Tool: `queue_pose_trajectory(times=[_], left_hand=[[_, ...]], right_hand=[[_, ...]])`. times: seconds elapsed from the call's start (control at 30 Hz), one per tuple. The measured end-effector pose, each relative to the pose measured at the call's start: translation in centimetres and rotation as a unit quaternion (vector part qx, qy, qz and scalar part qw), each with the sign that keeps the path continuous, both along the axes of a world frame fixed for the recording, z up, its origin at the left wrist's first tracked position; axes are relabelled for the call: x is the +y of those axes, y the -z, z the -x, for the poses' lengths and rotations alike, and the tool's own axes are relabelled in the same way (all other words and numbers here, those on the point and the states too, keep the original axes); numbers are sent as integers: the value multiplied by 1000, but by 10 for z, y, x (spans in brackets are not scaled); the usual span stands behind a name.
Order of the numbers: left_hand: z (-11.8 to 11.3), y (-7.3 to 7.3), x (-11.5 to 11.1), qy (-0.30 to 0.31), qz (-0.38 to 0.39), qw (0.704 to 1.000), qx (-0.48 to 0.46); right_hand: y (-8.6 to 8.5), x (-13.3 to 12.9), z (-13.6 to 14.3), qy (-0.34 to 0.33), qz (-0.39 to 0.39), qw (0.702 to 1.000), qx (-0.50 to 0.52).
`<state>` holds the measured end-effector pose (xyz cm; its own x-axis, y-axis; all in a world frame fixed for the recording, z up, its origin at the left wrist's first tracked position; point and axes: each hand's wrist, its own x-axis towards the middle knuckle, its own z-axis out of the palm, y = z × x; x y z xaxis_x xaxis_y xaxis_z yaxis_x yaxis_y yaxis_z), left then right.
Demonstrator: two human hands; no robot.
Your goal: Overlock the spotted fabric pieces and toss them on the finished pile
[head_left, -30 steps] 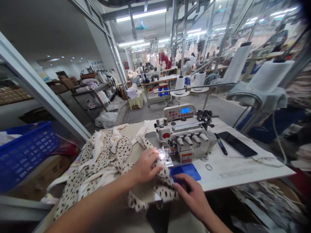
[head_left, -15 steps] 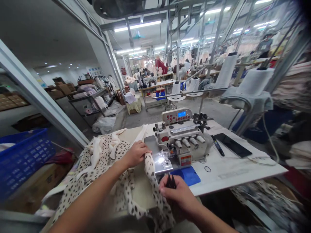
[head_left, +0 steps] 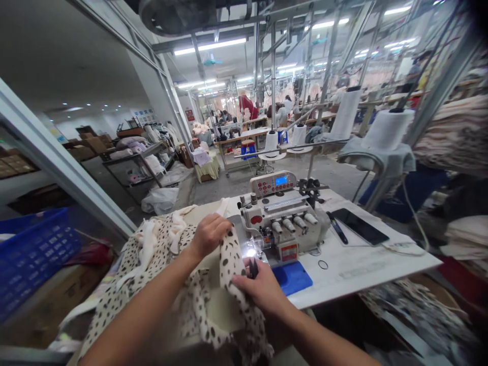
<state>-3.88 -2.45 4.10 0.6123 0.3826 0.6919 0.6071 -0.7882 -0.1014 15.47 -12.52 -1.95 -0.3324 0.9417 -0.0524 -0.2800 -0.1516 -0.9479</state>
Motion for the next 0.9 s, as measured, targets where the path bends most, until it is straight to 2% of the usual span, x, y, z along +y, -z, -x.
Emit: queue_pose_trajectory(times=[0.07,0.17,0.23,0.3,0.43,0.5,0.6,0.7,0.77,0.9], left_hand=[[4,-7,16,-34,-11,999,-4],[6,-12,33,-94,-26,994,-44],[3,-7,37,-121,-21,990,-68],[-2,5,32,-122,9,991,-60],[-11,35,2,-79,97,992,-2],[-14,42,-19,-62,129,990,13],[-18,40,-56,-45,174,983,22],[-25,35,-86,-5,229,973,22],[-31,35,-98,11,244,970,1],[-47,46,-105,-34,224,972,-57]], right_hand=[[-1,-1,-4,1,21,1000,19],[9,-10,-20,-5,-23,999,-22],[22,-18,-34,-19,-57,996,-67],[36,-27,-47,-29,-53,994,-96],[59,-30,-63,-31,24,997,-66],[63,-23,-64,-51,33,998,-34],[63,-10,-59,-77,0,997,-9],[63,0,-49,-59,-63,996,-38],[66,3,-43,-36,-99,992,-73],[75,0,-43,-8,-153,982,-110]])
